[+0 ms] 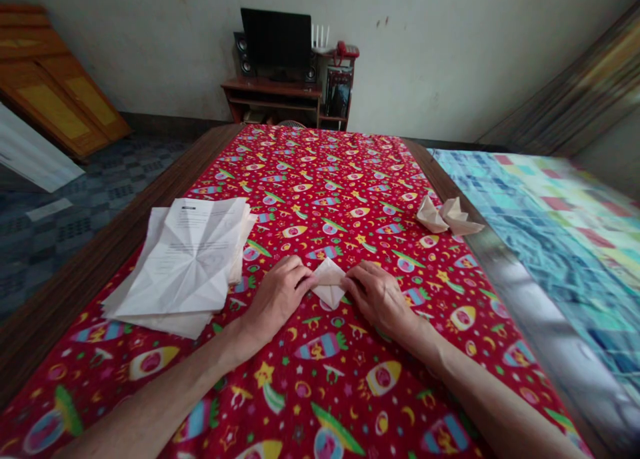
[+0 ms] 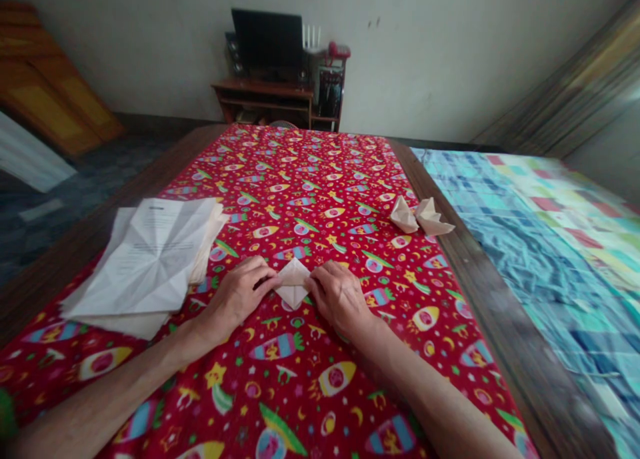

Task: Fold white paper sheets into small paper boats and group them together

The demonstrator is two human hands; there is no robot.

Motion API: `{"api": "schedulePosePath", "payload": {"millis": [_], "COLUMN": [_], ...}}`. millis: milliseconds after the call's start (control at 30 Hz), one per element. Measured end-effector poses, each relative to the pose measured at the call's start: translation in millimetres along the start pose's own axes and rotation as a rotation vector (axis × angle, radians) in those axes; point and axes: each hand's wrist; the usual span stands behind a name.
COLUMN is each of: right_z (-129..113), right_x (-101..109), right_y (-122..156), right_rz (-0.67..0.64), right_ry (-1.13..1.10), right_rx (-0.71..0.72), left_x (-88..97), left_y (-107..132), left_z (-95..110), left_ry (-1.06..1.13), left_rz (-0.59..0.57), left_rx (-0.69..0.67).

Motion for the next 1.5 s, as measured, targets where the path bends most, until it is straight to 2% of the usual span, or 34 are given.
{"api": "schedulePosePath", "payload": {"millis": [367, 900, 1000, 1133, 1267, 1500], "right_z": [1, 1, 0, 0, 0, 1], "right_x": [-7, -1, 0, -1, -1, -2], "right_y": [-3, -14, -16, -16, -15, -13], "right_rz": [-0.022, -0.199, -0.214, -0.210, -0.214, -0.196], "right_ry": [0.305, 0.358, 0.364, 0.361, 0.362, 0.358], "right_rx": [0.053, -0.061, -0.077, -0.073, -0.077, -0.043], "left_x": [1.0, 3.4, 4.1, 5.6, 7.0, 5.2], "left_y": [-4, -4, -5, -3, 7, 23], "left_z": [6, 7, 7, 8, 13, 19], "left_ry": [-0.351, -0.279, -0.299, -0.295, -0.258, -0.249], "left_rz": [0.004, 0.015, 0.054, 0.080, 0.038, -0.111], "left_rx": [0.028, 0.028, -0.028, -0.194, -0.323, -0.295]}}
Point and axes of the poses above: each hand's wrist, its own y-axis away from the middle knuckle, its own x-axis out of the back of the hand, z = x × y, and after that the axes turned 11 degrees about x, right-handed
